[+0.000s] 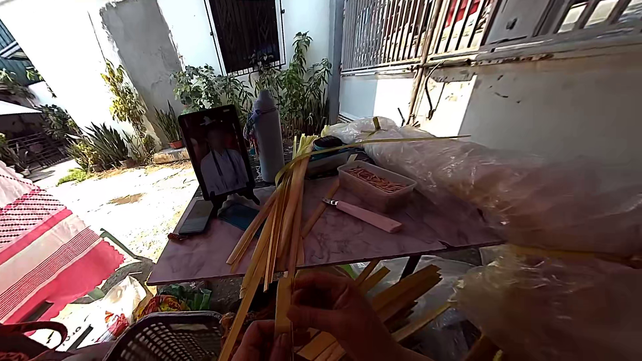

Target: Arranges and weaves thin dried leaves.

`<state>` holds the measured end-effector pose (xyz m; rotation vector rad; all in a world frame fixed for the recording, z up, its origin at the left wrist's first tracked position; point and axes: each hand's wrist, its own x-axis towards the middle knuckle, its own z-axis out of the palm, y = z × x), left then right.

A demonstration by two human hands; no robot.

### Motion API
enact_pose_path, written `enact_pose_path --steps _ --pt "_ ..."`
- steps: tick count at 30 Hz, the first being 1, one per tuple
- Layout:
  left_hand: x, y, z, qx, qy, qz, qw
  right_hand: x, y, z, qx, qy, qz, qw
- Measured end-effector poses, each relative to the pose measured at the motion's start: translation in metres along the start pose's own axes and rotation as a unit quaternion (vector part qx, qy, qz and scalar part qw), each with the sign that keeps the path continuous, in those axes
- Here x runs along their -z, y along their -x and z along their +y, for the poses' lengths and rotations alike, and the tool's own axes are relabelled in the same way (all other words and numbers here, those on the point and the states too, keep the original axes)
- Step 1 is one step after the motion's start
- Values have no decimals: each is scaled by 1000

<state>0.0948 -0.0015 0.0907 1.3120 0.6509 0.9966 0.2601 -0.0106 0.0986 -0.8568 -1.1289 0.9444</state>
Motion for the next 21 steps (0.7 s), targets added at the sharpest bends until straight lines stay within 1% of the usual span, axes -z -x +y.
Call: enact_pose_path --steps 2,3,5,6,8,10,11,13,17,19,21 --pt "-4 0 0 0 8 9 1000 0 0 2 31 7 20 999" --pt "-5 1 0 1 12 12 1000 0 2 6 66 21 22 997" --pt "-7 4 1 0 20 13 1000 4 3 19 169 72 12 983" --pt "-7 5 2 -6 27 12 1000 7 2 24 225 108 0 968" --pt "-7 7 3 -20 41 5 999 14 0 31 325 190 -32 926" --pt "-5 8 4 -33 49 -11 998 20 0 34 396 255 -59 880" --pt "-4 8 4 -40 51 -24 998 22 0 34 415 278 -68 863" --pt "-3 8 3 -44 48 -43 997 25 1 34 428 301 -74 849" --pt "-8 8 6 -24 23 -27 999 30 3 30 418 312 -87 849" --pt "-9 8 5 -19 7 -25 999 33 5 27 399 290 -104 864" --pt "-8 8 3 -19 -6 -32 999 35 6 23 347 245 -112 898"
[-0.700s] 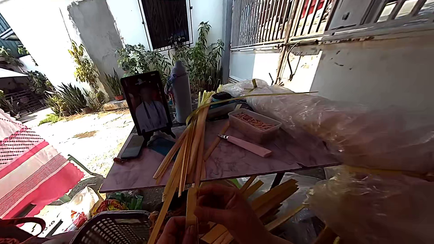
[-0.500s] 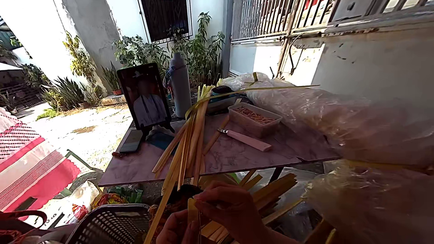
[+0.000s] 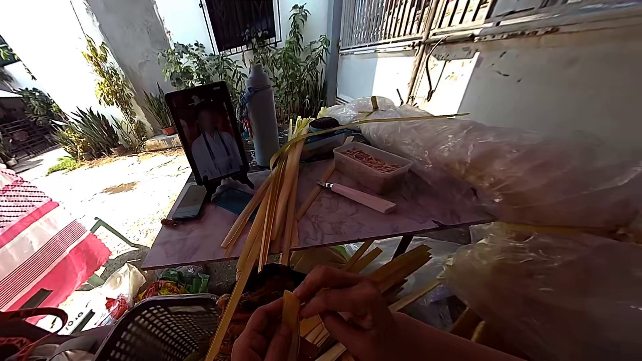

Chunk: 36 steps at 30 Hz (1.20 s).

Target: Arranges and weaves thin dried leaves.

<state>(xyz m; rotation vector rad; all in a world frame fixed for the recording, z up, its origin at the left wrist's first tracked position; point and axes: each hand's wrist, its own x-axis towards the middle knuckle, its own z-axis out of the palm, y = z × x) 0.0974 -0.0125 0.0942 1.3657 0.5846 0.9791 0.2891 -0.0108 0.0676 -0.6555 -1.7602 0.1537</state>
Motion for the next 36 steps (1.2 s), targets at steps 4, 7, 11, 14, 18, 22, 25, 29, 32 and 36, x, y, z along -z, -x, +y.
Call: enact_pose_path --steps 4,7,11,14,18,22,25,29,32,36 --pt "1 0 -3 3 -20 -20 1000 24 -25 -19 -335 -181 -54 923" --pt "-1 -1 -3 15 -35 -24 999 46 -48 -14 -469 -267 -168 825" --pt "-3 0 -2 32 -56 -33 997 52 -51 -3 -486 -324 -247 773" --pt "-4 1 -3 39 -56 -46 997 53 -53 -1 -507 -317 -262 757" --pt "-6 2 -4 44 -45 -54 997 53 -56 -2 -534 -302 -261 746" --pt "-7 2 -6 42 -36 -54 997 51 -60 -5 -531 -269 -256 762" --pt "-6 0 -8 46 -22 -55 997 47 -58 -7 -506 -246 -244 790" --pt "-5 -4 -16 32 -5 -49 998 40 -53 -21 -448 -135 -213 858" --pt "-5 -8 -22 -16 -14 -29 999 37 -45 -17 -494 -212 -143 831" --pt "-7 -14 -35 -133 -150 3 980 26 -31 -11 -575 -334 -28 746"
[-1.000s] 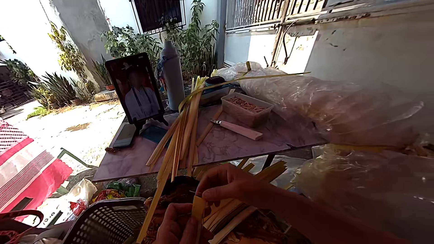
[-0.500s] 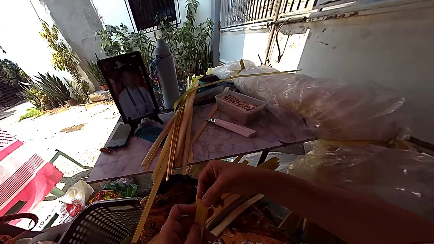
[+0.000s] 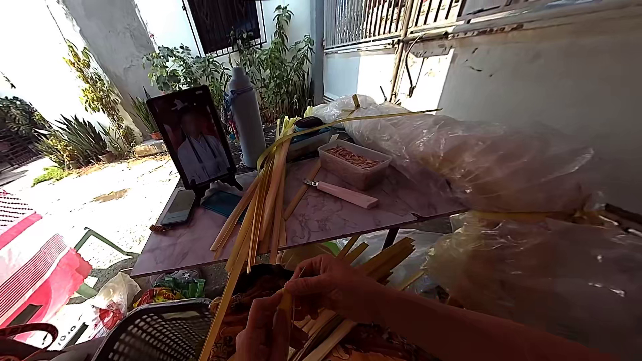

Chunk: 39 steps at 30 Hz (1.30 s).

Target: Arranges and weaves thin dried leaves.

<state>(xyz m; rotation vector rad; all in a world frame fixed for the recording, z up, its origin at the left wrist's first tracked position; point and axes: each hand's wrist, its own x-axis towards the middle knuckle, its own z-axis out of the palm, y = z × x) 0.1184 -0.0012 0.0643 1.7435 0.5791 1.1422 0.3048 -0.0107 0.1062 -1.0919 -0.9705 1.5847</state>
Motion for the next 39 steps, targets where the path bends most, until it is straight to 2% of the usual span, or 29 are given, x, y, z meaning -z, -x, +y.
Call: enact_pose_path --steps 2,4,6,8,10,12,15,17,18,19,21,22,23,25,27,31,34,35,37,39 --pt "-7 -1 -4 -86 -157 34 983 -7 2 2 8 -39 35 999" --pt "-10 -1 -5 -141 -288 44 946 -14 6 1 26 -32 53 998" --pt "-10 0 -3 -141 -300 33 943 -14 6 1 47 -1 67 997" --pt "-6 0 0 -75 -182 10 980 -10 5 0 57 20 74 995" --pt "-1 -3 7 46 0 -8 999 -7 5 -3 60 44 66 995" --pt "4 -8 13 144 119 -8 982 -7 6 -5 72 94 56 991" --pt "11 -12 16 209 203 -12 957 -10 7 -3 143 164 48 975" --pt "13 -17 18 254 235 7 938 -14 4 6 228 183 75 953" --pt "13 -20 17 273 236 26 932 -16 1 14 302 213 96 924" --pt "12 -24 15 281 234 49 929 -17 -3 24 396 266 117 871" --pt "10 -29 12 259 244 89 930 -17 -14 37 558 392 144 717" --pt "8 -30 12 234 244 105 935 -16 -18 41 603 438 148 651" --pt "6 -31 11 209 237 117 942 -16 -20 44 630 466 151 602" --pt "4 -31 10 159 215 122 956 -15 -22 47 654 497 161 547" --pt "4 -27 10 107 198 101 969 -14 -21 48 661 506 170 527" --pt "9 -21 16 44 202 28 978 -9 -16 54 650 501 183 541" --pt "12 -22 17 48 196 -18 979 -7 -8 57 610 508 174 584" --pt "12 -23 17 60 195 -23 979 -6 -2 54 589 496 154 619" --pt "14 -23 18 88 198 -42 975 -5 14 38 529 442 105 716" --pt "15 -22 21 114 201 -69 971 -3 29 15 428 398 85 807"
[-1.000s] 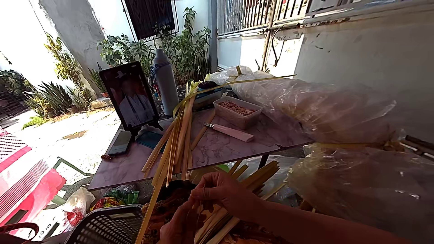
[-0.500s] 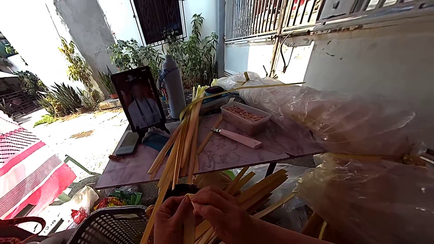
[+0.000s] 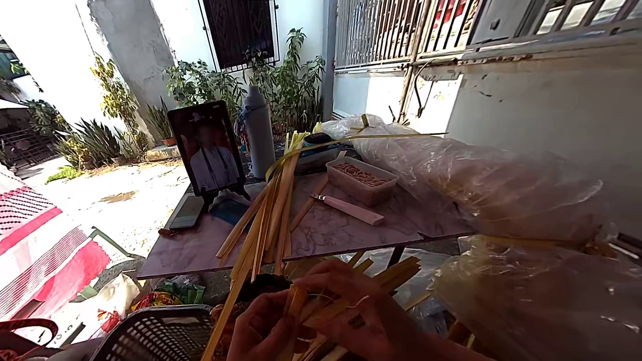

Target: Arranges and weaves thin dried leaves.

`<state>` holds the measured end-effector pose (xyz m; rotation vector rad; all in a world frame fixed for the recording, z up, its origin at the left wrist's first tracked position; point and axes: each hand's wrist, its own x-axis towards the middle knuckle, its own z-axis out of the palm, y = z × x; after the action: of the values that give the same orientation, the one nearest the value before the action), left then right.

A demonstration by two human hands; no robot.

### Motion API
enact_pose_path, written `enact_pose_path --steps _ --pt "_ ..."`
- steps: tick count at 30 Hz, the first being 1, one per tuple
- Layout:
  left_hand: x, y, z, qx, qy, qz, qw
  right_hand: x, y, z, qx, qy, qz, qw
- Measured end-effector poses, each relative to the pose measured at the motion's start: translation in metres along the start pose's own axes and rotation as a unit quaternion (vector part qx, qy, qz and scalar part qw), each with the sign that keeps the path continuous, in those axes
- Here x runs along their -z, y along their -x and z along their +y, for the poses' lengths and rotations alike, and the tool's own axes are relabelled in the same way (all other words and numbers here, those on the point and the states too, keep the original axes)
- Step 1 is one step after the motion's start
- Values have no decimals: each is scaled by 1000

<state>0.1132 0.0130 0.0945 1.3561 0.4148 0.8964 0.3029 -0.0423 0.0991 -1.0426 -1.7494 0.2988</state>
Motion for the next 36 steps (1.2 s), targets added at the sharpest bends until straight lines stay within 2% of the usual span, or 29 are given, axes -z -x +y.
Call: enact_pose_path --steps 3,5,7,11,14,16,17,19,21,24,27,28,30,32,34,36 --pt "-3 2 2 25 1 -26 999 27 -19 -14 -203 -105 -110 967" --pt "-4 3 3 26 -10 -38 999 36 -30 -18 -267 -144 -159 940" --pt "-4 5 4 34 -20 -50 998 37 -33 -13 -280 -188 -173 925" --pt "-2 5 -3 54 -21 -64 996 19 -24 -1 -254 -218 -123 934" --pt "2 5 -1 59 -13 -62 996 28 -26 6 -275 -279 -176 903" --pt "4 4 0 57 -15 -71 996 35 -24 7 -246 -257 -215 910" --pt "4 3 0 60 -14 -79 995 35 -21 6 -204 -212 -214 931" --pt "4 1 2 82 5 -87 993 27 -12 9 -84 -103 -157 979" --pt "6 0 3 127 55 -75 987 18 -7 12 8 -35 -86 996" --pt "8 -4 -2 180 133 -65 972 6 -2 13 117 86 2 989" --pt "8 -5 -6 135 183 -69 971 -8 2 20 168 171 86 967" --pt "6 -5 -8 105 174 -50 978 -14 4 22 159 164 108 968" --pt "-2 -8 -10 21 85 16 996 -29 8 21 98 80 140 982" --pt "-5 -13 -13 -68 -44 69 994 -38 10 8 -37 -77 139 987" --pt "-3 -18 -10 -115 -161 88 976 -35 7 -3 -181 -266 92 942" --pt "3 -20 -3 -102 -231 69 965 -26 3 -3 -254 -410 34 875"
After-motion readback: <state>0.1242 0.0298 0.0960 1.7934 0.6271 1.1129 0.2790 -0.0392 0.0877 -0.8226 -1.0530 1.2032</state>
